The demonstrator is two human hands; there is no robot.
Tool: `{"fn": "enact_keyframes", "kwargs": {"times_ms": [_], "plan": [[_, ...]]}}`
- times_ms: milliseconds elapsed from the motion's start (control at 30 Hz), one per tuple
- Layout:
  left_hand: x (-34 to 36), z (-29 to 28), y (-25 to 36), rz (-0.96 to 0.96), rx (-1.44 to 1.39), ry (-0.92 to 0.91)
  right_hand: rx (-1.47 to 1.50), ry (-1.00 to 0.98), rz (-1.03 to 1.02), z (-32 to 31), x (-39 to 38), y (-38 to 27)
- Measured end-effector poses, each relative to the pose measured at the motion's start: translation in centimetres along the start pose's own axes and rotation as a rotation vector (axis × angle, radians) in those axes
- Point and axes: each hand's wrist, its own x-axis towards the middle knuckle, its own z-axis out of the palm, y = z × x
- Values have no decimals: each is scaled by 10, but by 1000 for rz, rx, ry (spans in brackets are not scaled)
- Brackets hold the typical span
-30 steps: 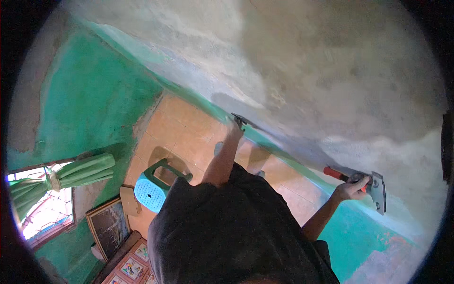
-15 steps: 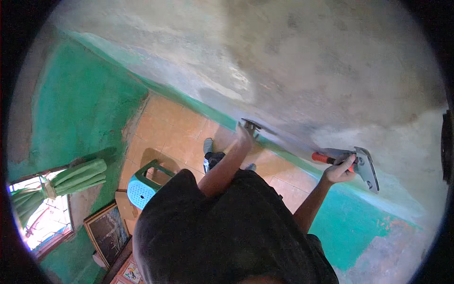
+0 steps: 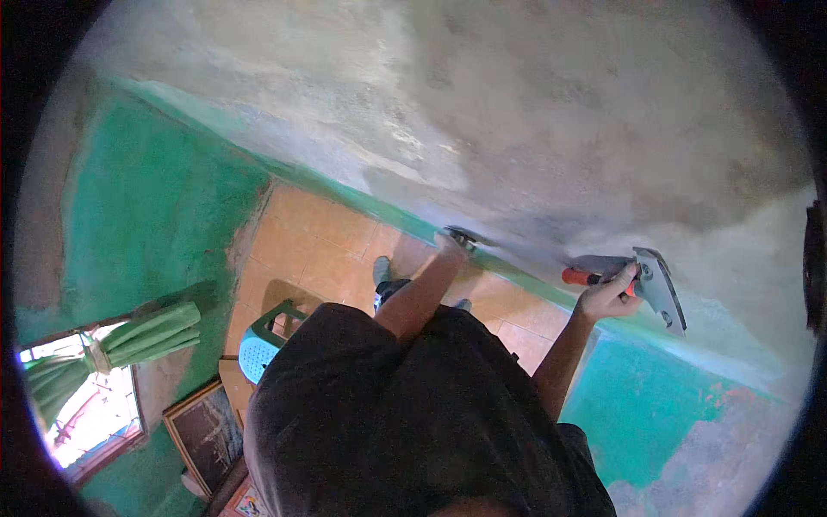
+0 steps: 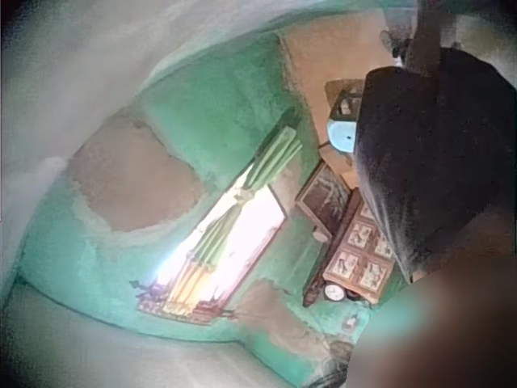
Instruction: The person is scraping and smoothing a wall using hand tools.
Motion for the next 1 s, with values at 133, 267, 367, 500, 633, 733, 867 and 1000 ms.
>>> {"fn": "enact_keyframes", "kwargs": {"times_ms": [133,267,367,500,633,733,867,1000], "plan": [[-72,56,-10,-111,23,-21,-38,-34,5,-11,8,4],[-74,44,1,-225,82,-188,-39,-4,-8,-4,5,-2],[-32,22,22,-151,28,-111,-8,-42,-12,0,1,3],[-46,19,19,-167,109,-165,0,-135,-6,-7,0,6],[-112,48,21,-271,66,-255,34,-53,11,3,5,-9],[-121,47,26,-235,152,-377,18,-40,-71,-2,3,-5],[-80,31,38,-196,57,-231,2,-148,-3,-1,-1,0],[-131,60,17,-253,18,-325,2,-70,-14,-7,1,2]]}}
